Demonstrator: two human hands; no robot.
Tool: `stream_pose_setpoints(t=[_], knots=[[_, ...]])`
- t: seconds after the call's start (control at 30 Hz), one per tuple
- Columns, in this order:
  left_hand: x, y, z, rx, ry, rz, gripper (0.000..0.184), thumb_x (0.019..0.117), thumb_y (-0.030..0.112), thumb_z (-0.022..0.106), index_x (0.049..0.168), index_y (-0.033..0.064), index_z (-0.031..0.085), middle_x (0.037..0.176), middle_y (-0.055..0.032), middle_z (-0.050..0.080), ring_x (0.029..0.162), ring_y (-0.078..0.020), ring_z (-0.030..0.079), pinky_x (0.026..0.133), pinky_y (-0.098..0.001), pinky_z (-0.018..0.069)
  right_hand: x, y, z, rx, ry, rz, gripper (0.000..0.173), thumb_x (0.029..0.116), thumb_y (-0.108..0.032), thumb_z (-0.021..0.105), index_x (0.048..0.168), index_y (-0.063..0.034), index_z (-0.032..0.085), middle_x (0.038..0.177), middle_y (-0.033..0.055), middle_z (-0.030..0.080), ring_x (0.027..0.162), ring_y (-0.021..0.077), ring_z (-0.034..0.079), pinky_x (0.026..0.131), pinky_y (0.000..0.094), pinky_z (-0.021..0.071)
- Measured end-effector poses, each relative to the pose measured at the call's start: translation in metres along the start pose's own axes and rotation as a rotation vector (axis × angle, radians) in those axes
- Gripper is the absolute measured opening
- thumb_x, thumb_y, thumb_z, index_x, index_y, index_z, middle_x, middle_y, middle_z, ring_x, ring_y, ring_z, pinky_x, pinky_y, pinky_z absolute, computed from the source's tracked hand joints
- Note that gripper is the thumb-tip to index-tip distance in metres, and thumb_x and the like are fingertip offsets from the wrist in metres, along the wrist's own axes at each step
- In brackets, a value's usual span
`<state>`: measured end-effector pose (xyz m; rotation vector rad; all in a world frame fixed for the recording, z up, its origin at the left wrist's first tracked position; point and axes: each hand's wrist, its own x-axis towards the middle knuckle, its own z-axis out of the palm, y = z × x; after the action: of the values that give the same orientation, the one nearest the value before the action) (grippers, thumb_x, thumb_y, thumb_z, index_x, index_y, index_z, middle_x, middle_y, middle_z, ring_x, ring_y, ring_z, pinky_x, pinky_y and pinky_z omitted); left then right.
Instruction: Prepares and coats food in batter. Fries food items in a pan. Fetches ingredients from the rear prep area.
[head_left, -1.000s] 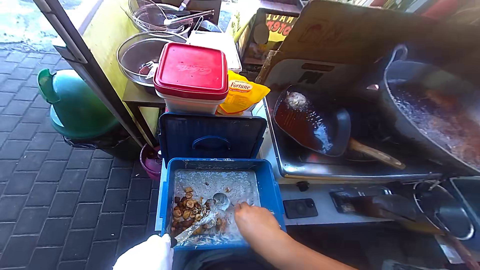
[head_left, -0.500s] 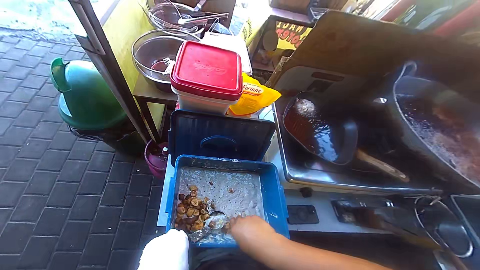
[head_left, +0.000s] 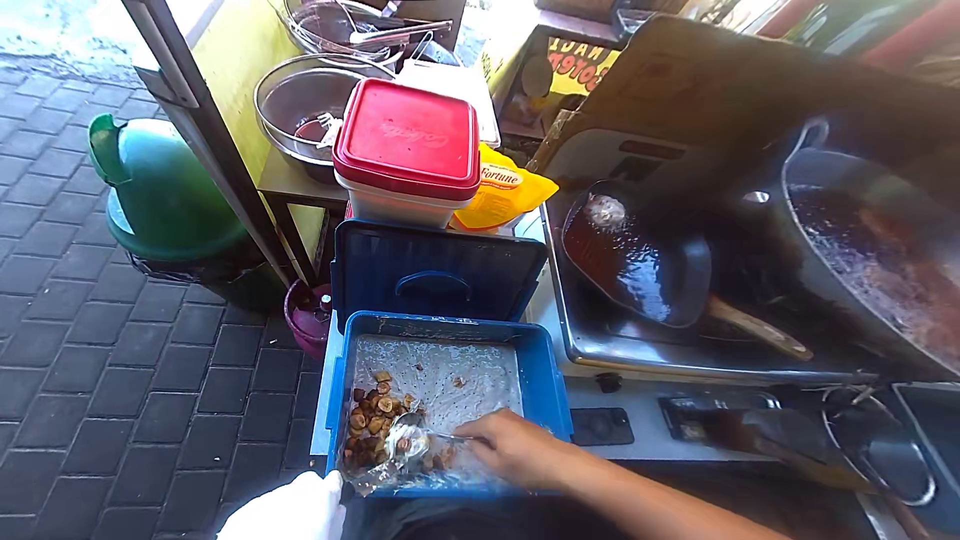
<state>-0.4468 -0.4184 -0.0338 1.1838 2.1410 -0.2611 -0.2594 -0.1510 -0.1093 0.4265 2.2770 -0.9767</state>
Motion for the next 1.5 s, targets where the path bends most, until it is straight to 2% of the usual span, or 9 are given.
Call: stream_pose_setpoints(t=[0.17,0.3,0.63,0.73,0.8,0.9,0.97,1.23,1.5], knots=[[0.004,0.006,-0.022,-0.045,-0.126,-0.06,0.039,0.1029,0.039,0.048,0.13,0.0202,0.068,0.111,-0.0119,0.073,0.098,-0.0344,0.072,0.077,-0.0565,0.0567,-0.017,0.012,0.021,-0.069,0.054,0.175,0.039,0.106,-0.02,0.042,0.136,-0.0129,0.065,0.118,0.0164,0.072,0.114,0.0329,0.069,0.099,0.0548,0.0532],[0.007,0.012,-0.022,-0.044,-0.176,-0.052,0.04,0.1034,0.04,0.047,0.132,0.0225,0.068,0.113,-0.011,0.073,0.1,-0.0345,0.072,0.078,-0.0572,0.0567,-0.029,0.008,0.03,-0.311,0.013,0.251,0.042,0.102,-0.006,0.044,0.141,-0.0136,0.059,0.121,0.0192,0.068,0.104,0.0409,0.07,0.083,0.0612,0.0567],[0.007,0.013,-0.019,-0.056,-0.148,-0.065,0.041,0.1033,0.041,0.047,0.135,0.0218,0.066,0.115,-0.011,0.073,0.102,-0.0343,0.071,0.08,-0.057,0.0566,-0.044,0.006,0.015,-0.466,-0.172,0.058,0.036,0.102,-0.011,0.046,0.136,-0.0074,0.057,0.112,0.0209,0.068,0.095,0.0427,0.07,0.078,0.0603,0.0561],[0.006,0.013,-0.015,-0.094,-0.086,-0.063,0.043,0.1037,0.041,0.046,0.138,0.0228,0.064,0.116,-0.0111,0.071,0.101,-0.0336,0.071,0.08,-0.0558,0.0569,-0.045,0.018,0.002,-0.222,-0.098,0.039,0.032,0.1036,-0.018,0.044,0.126,-0.0132,0.067,0.104,0.0167,0.072,0.099,0.037,0.071,0.084,0.0609,0.056],[0.007,0.012,-0.011,-0.141,-0.022,-0.06,0.045,0.1046,0.042,0.045,0.142,0.0224,0.062,0.118,-0.0117,0.071,0.102,-0.0332,0.071,0.081,-0.0556,0.0568,-0.045,0.026,-0.004,0.094,-0.065,0.056,0.034,0.105,-0.023,0.048,0.126,-0.0139,0.073,0.101,0.0113,0.075,0.095,0.0247,0.071,0.087,0.0496,0.0559],[0.009,0.012,-0.005,-0.212,0.045,-0.079,0.048,0.1055,0.041,0.043,0.147,0.022,0.058,0.121,-0.0105,0.07,0.103,-0.0315,0.071,0.083,-0.0542,0.0573,-0.047,0.027,0.007,0.599,-0.063,0.101,0.029,0.1051,-0.024,0.056,0.125,-0.0114,0.072,0.078,0.0015,0.064,0.06,0.0081,0.055,0.057,0.028,0.0474],[0.014,0.014,-0.001,-0.262,0.073,-0.11,0.048,0.1061,0.039,0.043,0.148,0.0201,0.056,0.122,-0.0112,0.069,0.104,-0.0313,0.071,0.084,-0.0537,0.057,-0.045,0.023,0.017,0.739,-0.045,0.103,0.029,0.105,-0.023,0.056,0.127,-0.0123,0.071,0.074,-0.0015,0.061,0.056,0.0059,0.05,0.052,0.0247,0.0438],[0.036,0.008,0.04,-0.594,0.178,0.016,0.047,0.1062,0.031,0.043,0.147,0.0133,0.056,0.128,-0.0127,0.069,0.115,-0.027,0.068,0.1,-0.0497,0.0531,-0.036,0.018,0.028,0.736,0.225,0.031,0.032,0.1043,-0.024,0.057,0.13,-0.011,0.071,0.088,0.0001,0.072,0.069,0.0054,0.062,0.066,0.0252,0.0543],[0.042,0.004,0.042,-0.392,0.257,0.08,0.044,0.1043,0.034,0.048,0.147,0.0293,0.058,0.111,-0.0086,0.07,0.092,-0.0247,0.07,0.076,-0.0489,0.0584,-0.036,0.016,0.003,0.363,0.245,0.101,0.036,0.1051,-0.029,0.049,0.132,-0.0206,0.071,0.103,0.0023,0.075,0.089,0.0107,0.069,0.085,0.035,0.0559]])
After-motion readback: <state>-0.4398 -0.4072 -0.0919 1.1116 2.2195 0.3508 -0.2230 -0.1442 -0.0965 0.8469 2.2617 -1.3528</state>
